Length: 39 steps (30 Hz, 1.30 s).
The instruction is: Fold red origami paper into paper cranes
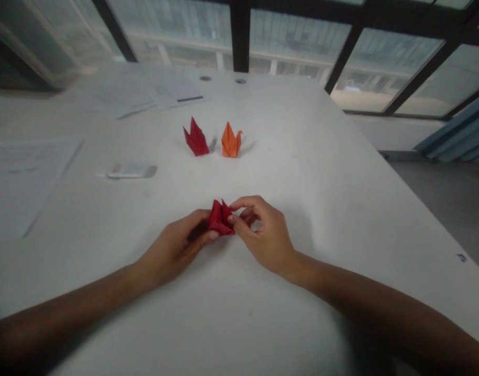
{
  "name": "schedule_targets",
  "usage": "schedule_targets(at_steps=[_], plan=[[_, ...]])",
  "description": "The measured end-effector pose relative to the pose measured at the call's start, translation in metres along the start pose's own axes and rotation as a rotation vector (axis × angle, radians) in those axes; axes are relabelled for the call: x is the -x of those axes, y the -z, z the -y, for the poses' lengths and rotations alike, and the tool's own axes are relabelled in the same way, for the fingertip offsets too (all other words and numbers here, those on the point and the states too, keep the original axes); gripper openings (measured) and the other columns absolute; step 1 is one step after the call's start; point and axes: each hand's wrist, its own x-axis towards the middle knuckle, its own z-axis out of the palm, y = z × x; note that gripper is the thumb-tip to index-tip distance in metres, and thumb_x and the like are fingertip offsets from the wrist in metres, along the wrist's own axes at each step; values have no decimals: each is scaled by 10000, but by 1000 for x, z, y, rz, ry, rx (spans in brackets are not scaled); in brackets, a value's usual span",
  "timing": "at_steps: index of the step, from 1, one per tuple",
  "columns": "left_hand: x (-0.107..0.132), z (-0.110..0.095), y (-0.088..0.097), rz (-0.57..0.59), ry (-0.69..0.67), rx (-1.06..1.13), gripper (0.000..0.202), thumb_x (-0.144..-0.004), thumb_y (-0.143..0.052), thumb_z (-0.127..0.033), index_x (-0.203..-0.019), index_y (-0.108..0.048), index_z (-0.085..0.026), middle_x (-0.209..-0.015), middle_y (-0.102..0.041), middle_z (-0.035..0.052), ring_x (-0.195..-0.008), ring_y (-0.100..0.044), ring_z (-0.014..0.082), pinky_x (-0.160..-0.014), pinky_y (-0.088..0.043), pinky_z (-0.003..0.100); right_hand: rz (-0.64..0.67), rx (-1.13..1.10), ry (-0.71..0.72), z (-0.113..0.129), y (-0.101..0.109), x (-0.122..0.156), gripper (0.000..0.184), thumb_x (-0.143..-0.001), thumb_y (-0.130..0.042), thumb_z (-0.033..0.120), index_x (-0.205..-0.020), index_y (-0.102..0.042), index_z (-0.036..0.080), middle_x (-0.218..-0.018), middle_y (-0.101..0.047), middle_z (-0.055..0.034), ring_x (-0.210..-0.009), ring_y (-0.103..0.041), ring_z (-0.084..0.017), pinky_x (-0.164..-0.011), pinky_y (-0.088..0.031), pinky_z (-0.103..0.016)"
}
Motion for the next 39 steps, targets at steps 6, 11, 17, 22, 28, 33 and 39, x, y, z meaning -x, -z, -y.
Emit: schedule_targets(at_steps=[6,11,17,22,28,33,39], plan=[[0,-1,0,9,5,-24,220,-1039,-546,-304,-1252,-585,-264,-1140,-727,4,-1010,-704,162,-906,-540,275,54,6,122,7,4,-3,140,-911,-725,203,-1040,-715,257,-995,-726,-13,-766,-662,-130,-705,-563,-291],[1,-1,0,22,7,-28,214,-1039,-532,-311,-1234,-589,-244,-1135,-728,33,-1005,-708,194,-910,-556,329,58,-13,40,15,6,-3,168,-917,-727,225,-1077,-712,273,-992,-722,-15,-797,-675,-150,-718,-577,-304],[0,-2,0,21,1,-38,233,-1039,-526,-314,-1254,-585,-247,-1121,-732,41,-990,-713,204,-894,-563,338,99,-138,-109,16,7,-5,179,-908,-755,290,-1071,-690,258,-937,-714,-9,-757,-669,-149,-688,-567,-301],[1,0,0,24,7,-63,224,-1043,-542,-344,-1244,-590,-258,-1127,-731,24,-986,-709,192,-893,-544,313,147,-200,-110,11,7,-7,154,-899,-770,314,-958,-652,234,-1024,-707,-25,-834,-678,-155,-738,-564,-306],[1,0,1,31,20,-52,224,-1045,-545,-343,-1253,-586,-270,-1144,-733,12,-999,-709,185,-883,-536,299,152,-206,-162,9,7,-6,273,-898,-771,336,-1085,-591,252,-894,-690,12,-737,-662,-140,-660,-541,-280],[1,0,1,27,17,-75,221,-1042,-552,-354,-1240,-589,-263,-1127,-735,12,-973,-708,183,-877,-534,303,172,-149,-62,9,8,-7,130,-919,-738,305,-923,-629,234,-995,-682,-26,-876,-682,-168,-774,-572,-319],[0,1,0,65,18,-93,201,-1050,-532,-362,-1197,-602,-244,-1089,-729,22,-952,-703,187,-865,-534,307,199,14,61,14,16,-12,76,-930,-725,309,-917,-702,238,-1036,-678,-46,-888,-673,-169,-710,-571,-295]])
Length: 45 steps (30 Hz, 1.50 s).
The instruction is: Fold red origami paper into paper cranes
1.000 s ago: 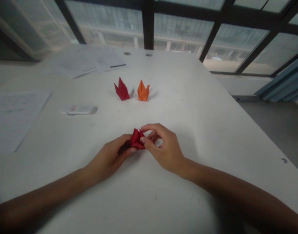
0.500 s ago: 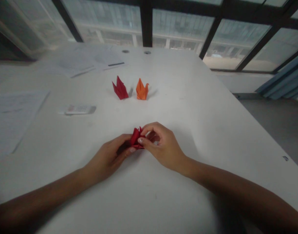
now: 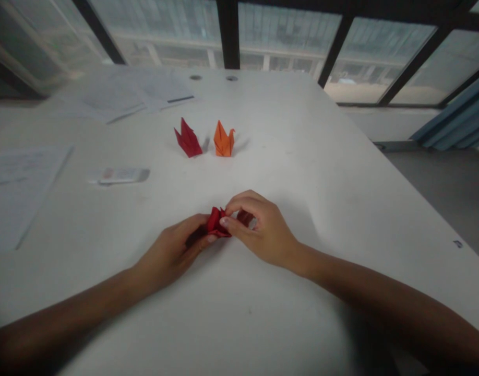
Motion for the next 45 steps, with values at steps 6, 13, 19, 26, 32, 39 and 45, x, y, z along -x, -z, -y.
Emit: schedule_targets(at_steps=[6,13,19,26,32,39,45], plan=[[0,-1,0,15,-40,-34,176,-1058,-508,-348,-1149,-603,-231,-1041,-712,32,-908,-690,185,-830,-535,303,16,27,1,5,3,1,91,-931,-721,281,-1014,-718,244,-1021,-744,-33,-769,-682,-144,-660,-569,-288],[0,-2,0,24,-75,-54,119,-1058,-501,-312,-1097,-571,-224,-993,-680,26,-871,-664,171,-812,-526,292,28,31,117,6,5,1,42,-930,-719,227,-967,-727,243,-1049,-764,-37,-793,-702,-140,-615,-579,-265],[1,-4,2,37,-106,-31,103,-1042,-504,-253,-1123,-561,-226,-1054,-657,45,-932,-650,185,-864,-541,326,14,67,174,3,4,0,47,-928,-721,234,-971,-730,251,-1025,-750,-46,-797,-692,-153,-619,-573,-288],[7,2,-3,-129,-131,208,578,-947,-571,-131,-1472,-382,-285,-1380,-525,120,-1126,-637,225,-890,-606,344,5,-25,-7,-7,1,4,45,-931,-720,245,-942,-677,238,-926,-669,-18,-700,-626,-128,-579,-524,-277],[5,1,-3,-202,-173,266,427,-982,-566,-143,-1382,-486,-270,-1381,-531,97,-1215,-617,225,-1020,-584,390,-16,-85,-88,-11,-1,6,67,-937,-723,269,-962,-672,234,-932,-664,-20,-713,-627,-136,-580,-523,-283],[1,-4,2,-162,-191,139,198,-992,-581,-181,-1189,-575,-209,-1279,-591,101,-1182,-596,209,-976,-554,349,-2,-146,-176,-11,-3,7,103,-959,-707,323,-969,-654,235,-866,-687,-5,-636,-626,-130,-552,-524,-281],[1,-7,5,-95,-212,145,104,-1008,-580,-238,-1099,-590,-189,-1222,-623,94,-1082,-620,180,-923,-538,308,35,-188,-236,-12,-1,8,134,-963,-705,346,-988,-687,215,-796,-684,-1,-669,-661,-145,-593,-542,-281]])
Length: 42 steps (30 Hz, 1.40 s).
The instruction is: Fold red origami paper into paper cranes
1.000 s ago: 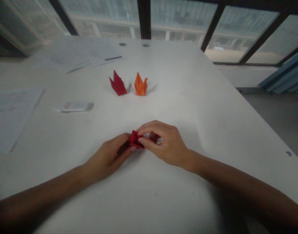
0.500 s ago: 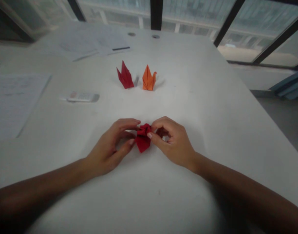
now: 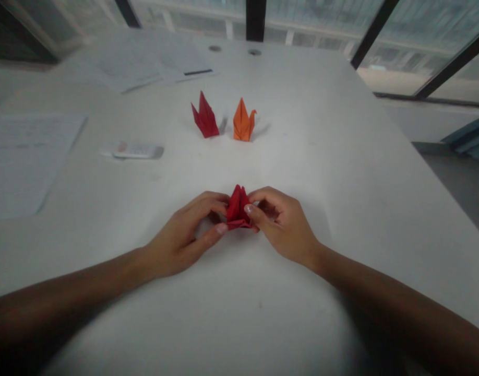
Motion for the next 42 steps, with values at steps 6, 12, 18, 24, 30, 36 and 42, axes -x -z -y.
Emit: schedule_targets(at_steps=[6,12,18,24,30,36,42], plan=[[-2,1,1,-17,23,17,142,-1045,-526,-261,-1077,-633,-172,-1159,-663,83,-1061,-635,174,-919,-517,298,23,-1,5,5,-3,0,83,-971,-678,278,-947,-667,199,-781,-676,14,-606,-640,-109,-576,-516,-260],[-3,2,0,-8,29,32,140,-1024,-572,-255,-1107,-649,-173,-1185,-660,89,-1070,-641,171,-920,-528,290,17,-3,17,4,-3,2,86,-976,-671,283,-973,-666,197,-834,-687,-5,-636,-649,-117,-606,-527,-278],[-2,4,-2,-109,84,-19,82,-988,-629,-248,-1013,-667,-180,-1072,-675,62,-943,-650,157,-805,-529,270,54,-29,14,2,-4,3,189,-1021,-608,367,-1100,-659,204,-871,-710,-24,-708,-668,-137,-681,-570,-298],[0,4,-4,-151,251,178,184,-1001,-616,-285,-1156,-598,-187,-1008,-713,51,-876,-692,161,-757,-548,286,84,14,-50,-3,-3,4,218,-1006,-632,387,-1152,-639,224,-858,-708,-19,-756,-672,-161,-732,-584,-327],[-1,5,-8,-219,261,382,387,-962,-662,-202,-1295,-464,-203,-986,-670,22,-879,-687,151,-795,-571,301,93,28,-29,-4,-6,7,386,-937,-737,382,-1257,-549,275,-1047,-709,-31,-860,-687,-173,-755,-561,-325],[3,1,-11,-164,222,479,395,-941,-710,-193,-1265,-488,-227,-960,-656,0,-819,-669,121,-767,-562,280,139,-23,-41,-7,-7,3,372,-942,-732,318,-1270,-560,275,-1009,-733,-22,-904,-703,-190,-812,-554,-349],[2,0,-14,-99,145,613,410,-887,-784,-184,-1216,-543,-229,-992,-651,2,-851,-685,127,-798,-587,291,136,-137,-45,-5,-6,0,207,-910,-751,240,-1089,-647,233,-981,-725,-12,-898,-694,-160,-801,-547,-298]])
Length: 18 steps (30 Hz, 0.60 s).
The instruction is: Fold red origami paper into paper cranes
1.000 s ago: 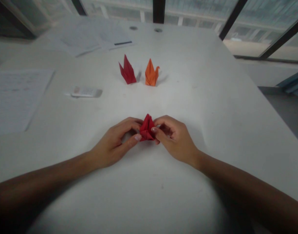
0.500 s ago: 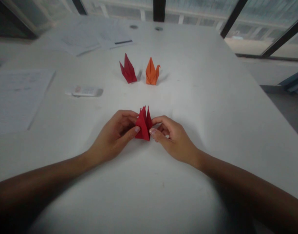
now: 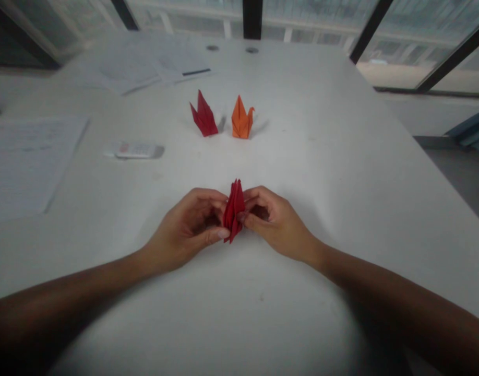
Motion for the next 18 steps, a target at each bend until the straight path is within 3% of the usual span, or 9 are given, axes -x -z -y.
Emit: schedule_targets(at_steps=[8,14,18], plan=[[2,-3,-2,-82,102,-9,258,-868,-799,-190,-1003,-579,-195,-888,-656,9,-841,-690,149,-805,-593,303,-117,60,-42,5,-6,1,113,-887,-733,206,-954,-644,222,-905,-692,7,-831,-666,-140,-764,-538,-279],[-4,-5,4,5,30,-112,136,-842,-818,-195,-842,-685,-161,-1174,-630,92,-1050,-672,192,-934,-596,340,-178,-12,-53,5,-10,3,170,-842,-791,245,-878,-629,212,-813,-661,20,-725,-626,-127,-682,-526,-270],[-7,-7,5,48,96,21,123,-840,-816,-176,-830,-695,-159,-1104,-690,82,-1003,-691,184,-943,-600,346,-196,-53,-6,3,-13,7,212,-841,-812,266,-884,-607,229,-818,-651,27,-727,-619,-121,-670,-524,-257]])
